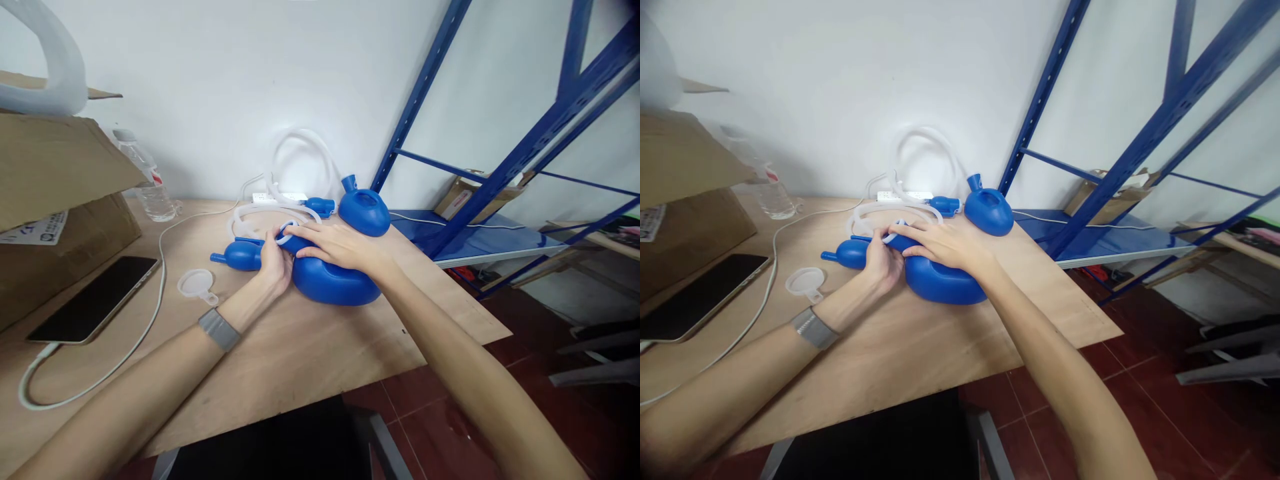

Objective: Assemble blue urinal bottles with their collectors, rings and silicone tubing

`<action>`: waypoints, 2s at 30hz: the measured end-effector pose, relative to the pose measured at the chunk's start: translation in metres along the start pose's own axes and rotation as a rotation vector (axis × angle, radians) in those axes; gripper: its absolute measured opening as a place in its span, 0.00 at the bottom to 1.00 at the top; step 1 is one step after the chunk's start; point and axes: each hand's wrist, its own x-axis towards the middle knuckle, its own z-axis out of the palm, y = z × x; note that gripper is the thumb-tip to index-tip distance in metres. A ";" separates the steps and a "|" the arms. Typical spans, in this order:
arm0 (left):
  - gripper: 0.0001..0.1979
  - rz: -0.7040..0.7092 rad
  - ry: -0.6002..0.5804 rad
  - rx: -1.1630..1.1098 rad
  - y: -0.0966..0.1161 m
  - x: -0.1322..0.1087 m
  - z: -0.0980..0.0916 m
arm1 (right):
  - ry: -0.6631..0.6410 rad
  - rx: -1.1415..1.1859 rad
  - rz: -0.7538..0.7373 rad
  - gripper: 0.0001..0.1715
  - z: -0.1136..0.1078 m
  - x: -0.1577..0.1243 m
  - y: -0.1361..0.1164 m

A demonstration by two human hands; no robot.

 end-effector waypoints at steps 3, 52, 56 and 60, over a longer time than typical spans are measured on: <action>0.09 0.006 -0.006 -0.003 0.001 0.000 0.000 | -0.002 0.003 0.002 0.31 0.000 0.000 0.000; 0.19 0.260 -0.405 1.440 0.143 -0.008 -0.034 | 0.062 0.036 0.082 0.51 0.002 -0.002 0.022; 0.26 0.437 -0.621 2.008 0.176 -0.012 -0.084 | 0.051 -0.015 0.076 0.51 0.001 -0.002 0.034; 0.29 0.391 -0.739 2.173 0.191 -0.012 -0.125 | 0.088 -0.135 0.042 0.52 0.003 -0.001 0.039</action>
